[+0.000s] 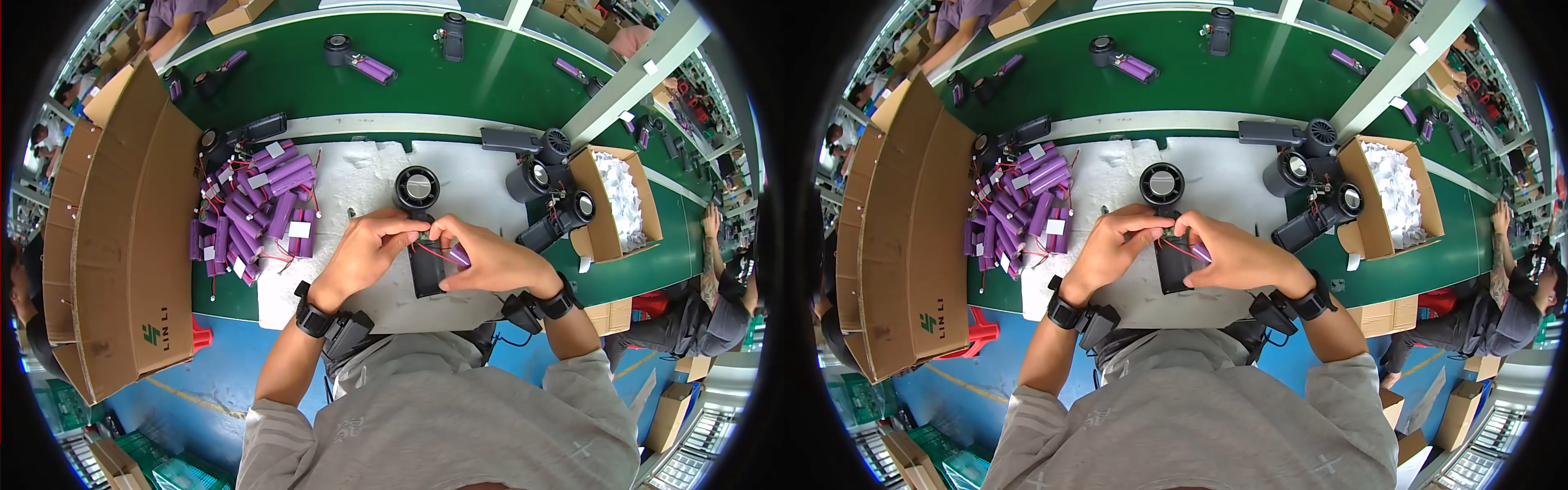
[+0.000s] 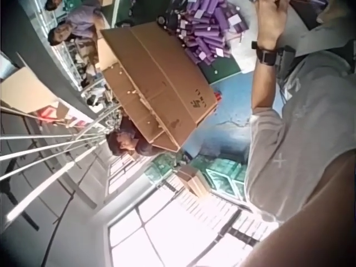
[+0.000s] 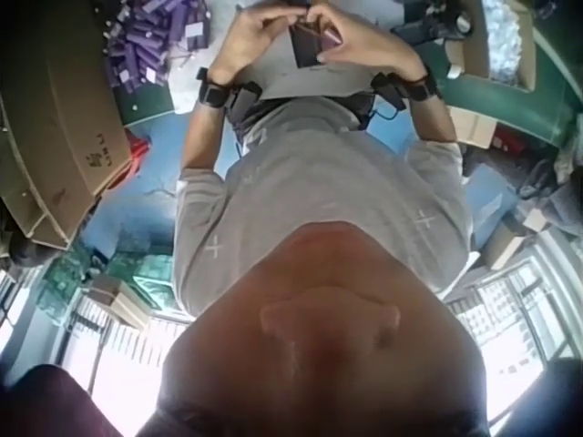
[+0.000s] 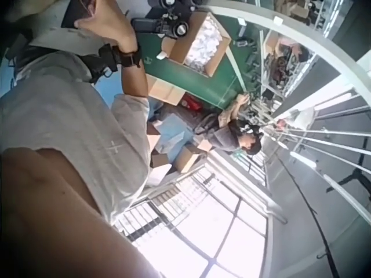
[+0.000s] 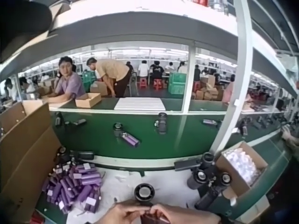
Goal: The person picks up battery packs from a box and places them on the table. They then connect a battery pack to a circuit board and fit both components into a fan housing.
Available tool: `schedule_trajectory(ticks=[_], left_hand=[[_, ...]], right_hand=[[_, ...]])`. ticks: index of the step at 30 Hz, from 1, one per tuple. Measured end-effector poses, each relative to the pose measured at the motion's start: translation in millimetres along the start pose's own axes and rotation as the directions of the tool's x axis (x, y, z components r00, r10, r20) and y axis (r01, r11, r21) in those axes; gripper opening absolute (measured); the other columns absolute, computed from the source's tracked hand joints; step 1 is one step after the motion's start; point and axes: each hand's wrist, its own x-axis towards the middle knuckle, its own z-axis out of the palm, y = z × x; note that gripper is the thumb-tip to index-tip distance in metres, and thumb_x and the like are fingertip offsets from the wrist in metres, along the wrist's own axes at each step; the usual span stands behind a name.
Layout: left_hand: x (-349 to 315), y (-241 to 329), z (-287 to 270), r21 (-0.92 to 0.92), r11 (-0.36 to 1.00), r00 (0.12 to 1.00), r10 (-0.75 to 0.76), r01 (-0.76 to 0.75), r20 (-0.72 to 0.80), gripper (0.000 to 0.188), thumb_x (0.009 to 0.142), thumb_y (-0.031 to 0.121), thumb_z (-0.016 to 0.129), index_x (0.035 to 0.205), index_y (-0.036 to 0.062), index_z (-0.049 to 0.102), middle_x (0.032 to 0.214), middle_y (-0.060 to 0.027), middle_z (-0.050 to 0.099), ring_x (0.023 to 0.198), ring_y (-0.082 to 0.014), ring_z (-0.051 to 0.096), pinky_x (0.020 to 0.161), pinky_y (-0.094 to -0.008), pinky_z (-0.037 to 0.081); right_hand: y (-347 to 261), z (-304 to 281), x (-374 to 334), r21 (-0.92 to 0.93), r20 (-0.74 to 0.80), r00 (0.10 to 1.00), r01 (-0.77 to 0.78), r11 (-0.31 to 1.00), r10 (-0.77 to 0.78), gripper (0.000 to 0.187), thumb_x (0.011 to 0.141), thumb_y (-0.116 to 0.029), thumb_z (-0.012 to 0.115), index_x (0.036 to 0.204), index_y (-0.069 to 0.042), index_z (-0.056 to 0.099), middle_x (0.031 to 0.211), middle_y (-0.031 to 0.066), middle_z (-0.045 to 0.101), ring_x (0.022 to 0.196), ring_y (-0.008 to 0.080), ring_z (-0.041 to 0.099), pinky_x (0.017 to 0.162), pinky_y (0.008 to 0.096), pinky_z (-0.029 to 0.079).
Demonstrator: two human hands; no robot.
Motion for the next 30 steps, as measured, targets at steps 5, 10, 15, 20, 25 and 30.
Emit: schedule_trajectory(ticks=[5, 10, 15, 20, 25, 30], left_hand=[[-3.4, -2.8, -3.5, 0.041, 0.995, 0.989, 0.097, -0.093, -0.109, 0.020, 0.089, 0.004, 0.062, 0.107, 0.0066, 0.070, 0.089, -0.0098, 0.065, 0.074, -0.0200, 0.062, 0.069, -0.0330, 0.049], [-3.7, -5.5, -5.7, 0.011, 0.999, 0.981, 0.050, -0.049, -0.186, 0.024, 0.085, 0.002, 0.064, 0.107, 0.0071, 0.070, 0.092, -0.0100, 0.065, 0.076, -0.0193, 0.063, 0.071, -0.0323, 0.051], [-5.6, -2.8, -5.5, -0.058, 0.998, 0.990, -0.011, 0.003, -0.137, 0.031, 0.079, -0.001, 0.065, 0.107, 0.0076, 0.071, 0.095, -0.0080, 0.066, 0.077, -0.0166, 0.062, 0.073, -0.0285, 0.051], [-5.0, -1.5, -2.5, -0.077, 0.993, 0.985, -0.098, 0.087, -0.140, 0.032, 0.079, -0.002, 0.066, 0.109, 0.0083, 0.071, 0.098, -0.0046, 0.065, 0.077, -0.0108, 0.059, 0.073, -0.0238, 0.050], [-6.5, -3.7, -0.8, -0.094, 0.993, 0.978, -0.087, 0.070, -0.190, 0.032, 0.075, 0.000, 0.066, 0.105, 0.0095, 0.072, 0.094, -0.0087, 0.068, 0.070, -0.0166, 0.063, 0.070, -0.0290, 0.052], [-6.3, -5.4, -0.3, -0.094, 0.994, 0.980, -0.076, 0.060, -0.182, 0.031, 0.075, 0.000, 0.066, 0.105, 0.0094, 0.072, 0.094, -0.0086, 0.068, 0.070, -0.0165, 0.063, 0.069, -0.0289, 0.052]], right_hand=[[-12.8, -4.4, -14.7, 0.240, 0.073, 0.993, -0.106, 0.965, 0.091, 0.049, 0.084, 0.000, 0.061, 0.130, -0.004, 0.045, 0.104, 0.0096, 0.060, 0.086, 0.0167, 0.062, 0.065, 0.0328, 0.050], [-17.7, -17.4, -12.0, 0.363, 0.001, 0.891, -0.423, 0.831, 0.453, 0.039, 0.081, 0.004, 0.063, 0.119, -0.001, 0.056, 0.098, 0.0103, 0.063, 0.085, 0.0214, 0.066, 0.067, 0.0352, 0.052], [-4.4, 0.5, -16.1, -0.504, -0.372, 0.919, -0.080, 0.860, -0.133, 0.024, 0.080, 0.000, 0.067, 0.104, 0.000, 0.064, 0.100, 0.0132, 0.066, 0.080, 0.0308, 0.065, 0.069, 0.0360, 0.053], [-12.1, 1.5, -16.6, -0.540, -0.274, 0.943, 0.012, 0.841, -0.190, 0.012, 0.079, -0.002, 0.069, 0.090, 0.001, 0.067, 0.098, 0.0145, 0.066, 0.082, 0.0347, 0.064, 0.073, 0.0381, 0.052], [-20.0, -0.8, -12.0, -0.568, -0.199, 0.964, 0.032, 0.822, -0.175, 0.004, 0.077, 0.000, 0.068, 0.078, 0.004, 0.065, 0.091, 0.0153, 0.067, 0.083, 0.0339, 0.064, 0.073, 0.0387, 0.052], [-17.9, -0.5, -8.8, -0.634, -0.129, 0.986, 0.003, 0.773, -0.109, 0.006, 0.075, 0.001, 0.067, 0.074, 0.005, 0.063, 0.088, 0.0158, 0.067, 0.078, 0.0333, 0.063, 0.072, 0.0395, 0.052]])
